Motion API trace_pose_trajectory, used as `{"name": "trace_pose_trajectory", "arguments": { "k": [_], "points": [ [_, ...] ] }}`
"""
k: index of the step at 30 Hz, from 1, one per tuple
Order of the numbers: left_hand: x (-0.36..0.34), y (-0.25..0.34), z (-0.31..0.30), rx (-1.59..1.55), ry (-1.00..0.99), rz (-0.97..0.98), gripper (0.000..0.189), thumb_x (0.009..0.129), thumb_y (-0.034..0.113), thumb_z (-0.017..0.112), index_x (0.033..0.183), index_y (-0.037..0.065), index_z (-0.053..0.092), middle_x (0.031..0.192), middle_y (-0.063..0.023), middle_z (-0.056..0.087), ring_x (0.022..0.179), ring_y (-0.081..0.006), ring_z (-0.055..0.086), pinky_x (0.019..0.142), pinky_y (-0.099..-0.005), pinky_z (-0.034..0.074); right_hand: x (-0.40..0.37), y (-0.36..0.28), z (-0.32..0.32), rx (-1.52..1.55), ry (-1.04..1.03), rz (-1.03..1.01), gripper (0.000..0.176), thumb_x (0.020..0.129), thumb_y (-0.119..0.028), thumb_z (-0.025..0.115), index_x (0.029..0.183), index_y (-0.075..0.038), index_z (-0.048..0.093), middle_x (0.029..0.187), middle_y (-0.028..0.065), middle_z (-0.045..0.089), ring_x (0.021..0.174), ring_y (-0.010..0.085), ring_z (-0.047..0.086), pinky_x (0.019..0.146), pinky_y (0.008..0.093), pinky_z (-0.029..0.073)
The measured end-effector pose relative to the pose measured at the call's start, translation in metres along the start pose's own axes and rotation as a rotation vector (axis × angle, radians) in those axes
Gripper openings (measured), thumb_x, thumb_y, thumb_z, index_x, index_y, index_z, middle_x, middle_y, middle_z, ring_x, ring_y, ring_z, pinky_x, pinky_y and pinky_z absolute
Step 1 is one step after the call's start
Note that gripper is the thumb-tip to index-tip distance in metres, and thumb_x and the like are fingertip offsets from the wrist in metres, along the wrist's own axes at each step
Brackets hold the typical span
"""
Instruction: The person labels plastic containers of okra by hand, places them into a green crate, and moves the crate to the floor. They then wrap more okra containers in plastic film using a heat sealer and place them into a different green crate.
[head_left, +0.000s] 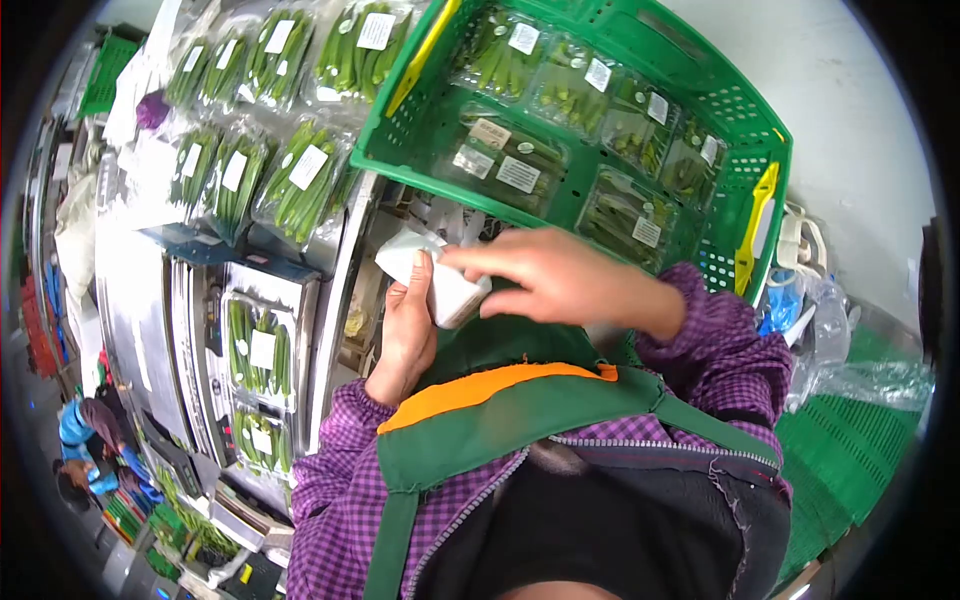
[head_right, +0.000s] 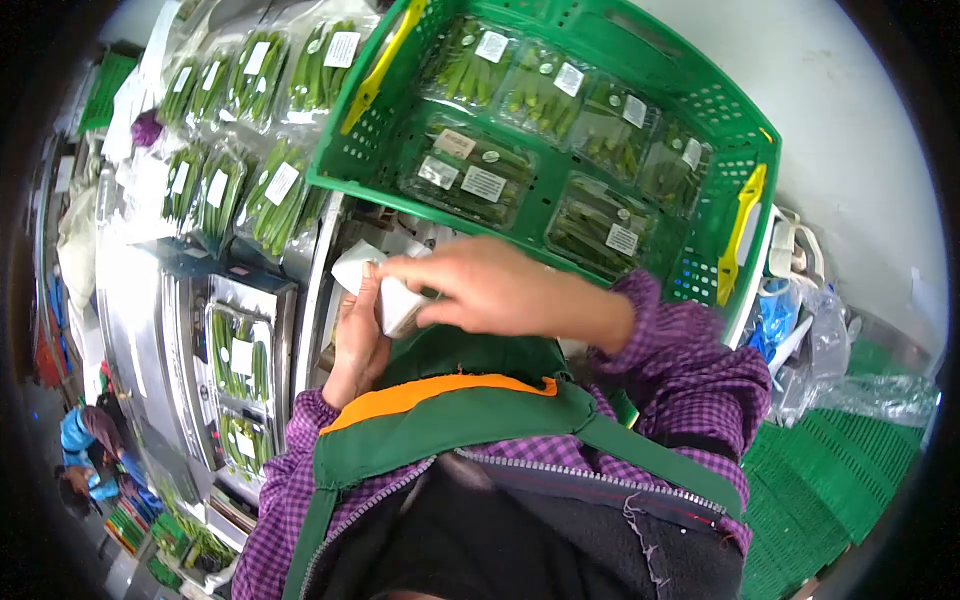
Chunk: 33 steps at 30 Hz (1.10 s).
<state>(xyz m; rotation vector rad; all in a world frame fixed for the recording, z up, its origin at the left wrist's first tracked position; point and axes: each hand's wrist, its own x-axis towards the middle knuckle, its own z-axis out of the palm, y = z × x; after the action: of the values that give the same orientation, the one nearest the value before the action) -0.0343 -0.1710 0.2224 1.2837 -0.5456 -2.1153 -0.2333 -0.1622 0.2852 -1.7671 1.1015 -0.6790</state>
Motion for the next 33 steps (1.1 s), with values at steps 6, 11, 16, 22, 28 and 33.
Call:
{"name": "trace_pose_trajectory", "arguments": {
  "k": [6, 11, 16, 22, 28, 33],
  "points": [
    [0.006, -0.013, 0.0, 0.114, -0.053, -0.04, 0.042, 0.097, 0.035, 0.041, 0.113, -0.002, 0.054, 0.09, -0.0043, 0.061, 0.078, -0.013, 0.058, 0.069, -0.028, 0.047, -0.032, 0.026, 0.054, -0.137, 0.296, -0.125, 0.015, 0.074, -0.011, 0.062, 0.09, -0.008, 0.063, 0.078, 0.0085, 0.061, 0.077, 0.0277, 0.058, 0.069, 0.0381, 0.046],
    [0.009, -0.018, 0.01, 0.119, -0.06, -0.136, 0.041, 0.097, 0.035, 0.042, 0.112, -0.001, 0.055, 0.095, -0.0056, 0.061, 0.082, -0.0127, 0.057, 0.071, -0.0272, 0.046, -0.052, 0.025, 0.059, -0.215, 0.425, -0.092, 0.016, 0.073, -0.01, 0.062, 0.089, -0.009, 0.062, 0.076, 0.0049, 0.062, 0.075, 0.024, 0.058, 0.067, 0.0358, 0.046],
    [0.01, -0.022, 0.018, 0.227, -0.098, -0.104, 0.037, 0.097, 0.034, 0.043, 0.106, 0.001, 0.059, 0.098, -0.0061, 0.061, 0.085, -0.013, 0.057, 0.075, -0.0273, 0.046, -0.064, 0.035, 0.062, -0.236, 0.44, -0.073, 0.016, 0.073, -0.012, 0.063, 0.089, -0.008, 0.062, 0.078, 0.0049, 0.063, 0.076, 0.024, 0.059, 0.067, 0.0352, 0.047],
    [0.029, -0.031, 0.011, 0.003, 0.061, -0.067, 0.039, 0.096, 0.035, 0.044, 0.11, 0.001, 0.055, 0.097, -0.0069, 0.061, 0.085, -0.0175, 0.059, 0.078, -0.0304, 0.048, -0.065, 0.027, 0.045, -0.255, 0.581, -0.124, 0.01, 0.074, -0.008, 0.065, 0.084, -0.008, 0.063, 0.085, 0.0078, 0.062, 0.081, 0.0243, 0.06, 0.073, 0.0328, 0.049],
    [0.046, -0.013, -0.01, -0.09, 0.176, 0.024, 0.037, 0.095, 0.042, 0.042, 0.101, 0.009, 0.056, 0.095, -0.0057, 0.061, 0.081, -0.0212, 0.059, 0.079, -0.038, 0.048, -0.115, 0.06, -0.067, 0.521, 0.906, 0.542, 0.015, 0.082, -0.009, 0.064, 0.093, 0.001, 0.061, 0.084, 0.0038, 0.063, 0.074, 0.0084, 0.058, 0.064, 0.0242, 0.047],
    [0.016, -0.01, 0.012, -0.187, -0.165, -0.292, 0.034, 0.094, 0.044, 0.042, 0.08, 0.015, 0.052, 0.053, 0.005, 0.044, 0.046, -0.0131, 0.043, 0.068, -0.0361, 0.046, -0.154, 0.16, -0.067, 0.476, 0.83, 0.831, 0.019, 0.079, -0.011, 0.068, 0.092, 0.001, 0.061, 0.08, 0.0037, 0.063, 0.068, 0.0077, 0.055, 0.06, 0.0229, 0.046]
  ]
}}
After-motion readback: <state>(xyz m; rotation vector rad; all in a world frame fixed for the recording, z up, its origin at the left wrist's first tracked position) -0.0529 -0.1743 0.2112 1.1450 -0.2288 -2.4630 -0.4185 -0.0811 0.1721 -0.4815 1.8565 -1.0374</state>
